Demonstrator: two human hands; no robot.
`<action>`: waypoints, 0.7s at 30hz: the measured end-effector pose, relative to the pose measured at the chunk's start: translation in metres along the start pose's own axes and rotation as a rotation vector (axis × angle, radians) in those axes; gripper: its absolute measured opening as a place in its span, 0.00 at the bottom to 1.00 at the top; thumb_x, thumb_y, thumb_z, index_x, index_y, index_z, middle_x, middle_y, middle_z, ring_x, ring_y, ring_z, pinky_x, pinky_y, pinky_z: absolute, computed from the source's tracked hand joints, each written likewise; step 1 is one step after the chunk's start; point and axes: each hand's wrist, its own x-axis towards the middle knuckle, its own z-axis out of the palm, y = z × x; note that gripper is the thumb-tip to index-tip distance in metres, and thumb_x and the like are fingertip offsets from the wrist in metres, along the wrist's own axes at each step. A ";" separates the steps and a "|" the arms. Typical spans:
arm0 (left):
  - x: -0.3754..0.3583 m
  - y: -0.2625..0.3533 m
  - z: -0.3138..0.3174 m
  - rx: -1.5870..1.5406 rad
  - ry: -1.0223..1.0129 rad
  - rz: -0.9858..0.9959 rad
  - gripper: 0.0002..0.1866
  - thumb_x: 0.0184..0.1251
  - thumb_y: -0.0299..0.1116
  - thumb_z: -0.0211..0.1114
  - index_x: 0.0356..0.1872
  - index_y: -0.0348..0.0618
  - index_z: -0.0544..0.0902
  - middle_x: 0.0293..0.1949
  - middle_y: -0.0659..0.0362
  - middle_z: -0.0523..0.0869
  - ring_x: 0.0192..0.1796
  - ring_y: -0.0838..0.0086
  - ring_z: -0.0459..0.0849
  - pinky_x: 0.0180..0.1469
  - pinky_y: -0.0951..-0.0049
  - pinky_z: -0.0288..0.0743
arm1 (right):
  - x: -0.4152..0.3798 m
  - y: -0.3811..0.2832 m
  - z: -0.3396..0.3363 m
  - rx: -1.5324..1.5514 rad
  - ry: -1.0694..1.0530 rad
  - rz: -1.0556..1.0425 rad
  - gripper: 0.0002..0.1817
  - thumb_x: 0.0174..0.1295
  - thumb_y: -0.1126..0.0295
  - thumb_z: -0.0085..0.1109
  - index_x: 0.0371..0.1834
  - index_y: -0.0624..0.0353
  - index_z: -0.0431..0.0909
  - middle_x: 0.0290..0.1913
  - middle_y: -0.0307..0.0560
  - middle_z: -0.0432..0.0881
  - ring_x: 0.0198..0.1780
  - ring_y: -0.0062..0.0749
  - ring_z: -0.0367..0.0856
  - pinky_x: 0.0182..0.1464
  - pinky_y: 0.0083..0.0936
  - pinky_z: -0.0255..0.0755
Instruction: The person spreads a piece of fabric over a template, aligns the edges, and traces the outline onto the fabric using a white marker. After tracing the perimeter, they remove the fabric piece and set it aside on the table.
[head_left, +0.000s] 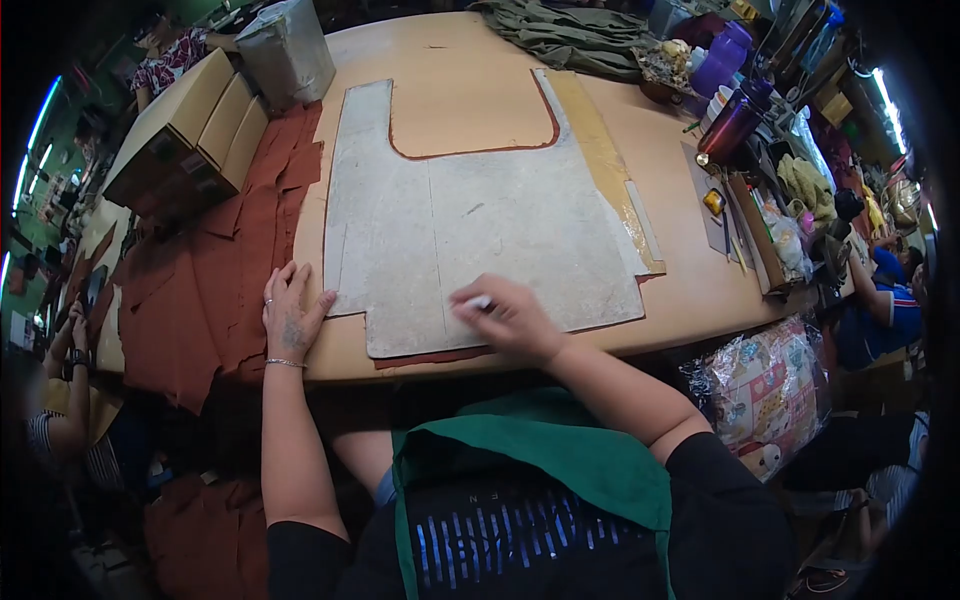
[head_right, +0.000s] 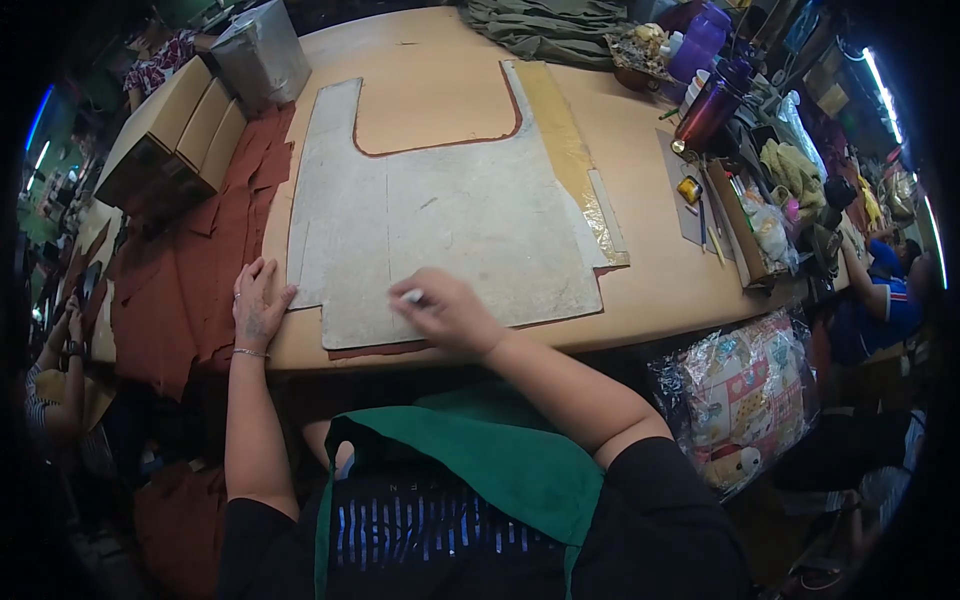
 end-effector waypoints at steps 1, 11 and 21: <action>-0.001 0.000 0.000 -0.009 -0.010 -0.008 0.32 0.51 0.53 0.63 0.55 0.44 0.73 0.60 0.49 0.67 0.64 0.52 0.59 0.63 0.58 0.55 | -0.004 -0.005 0.013 0.051 -0.063 0.032 0.07 0.56 0.69 0.58 0.34 0.60 0.77 0.30 0.48 0.76 0.30 0.34 0.76 0.35 0.26 0.71; -0.016 0.021 -0.005 -0.008 -0.307 -0.069 0.54 0.33 0.70 0.63 0.65 0.56 0.59 0.68 0.50 0.49 0.71 0.54 0.38 0.63 0.38 0.36 | -0.001 -0.010 0.044 0.006 -0.183 0.180 0.08 0.55 0.68 0.60 0.32 0.61 0.77 0.30 0.49 0.77 0.30 0.37 0.76 0.34 0.27 0.71; -0.025 0.029 -0.002 0.024 -0.303 -0.050 0.58 0.29 0.75 0.60 0.67 0.59 0.54 0.69 0.49 0.44 0.71 0.51 0.34 0.61 0.32 0.35 | 0.015 -0.014 0.084 -0.153 -0.279 -0.065 0.07 0.53 0.66 0.60 0.29 0.58 0.76 0.28 0.46 0.74 0.34 0.41 0.72 0.38 0.33 0.67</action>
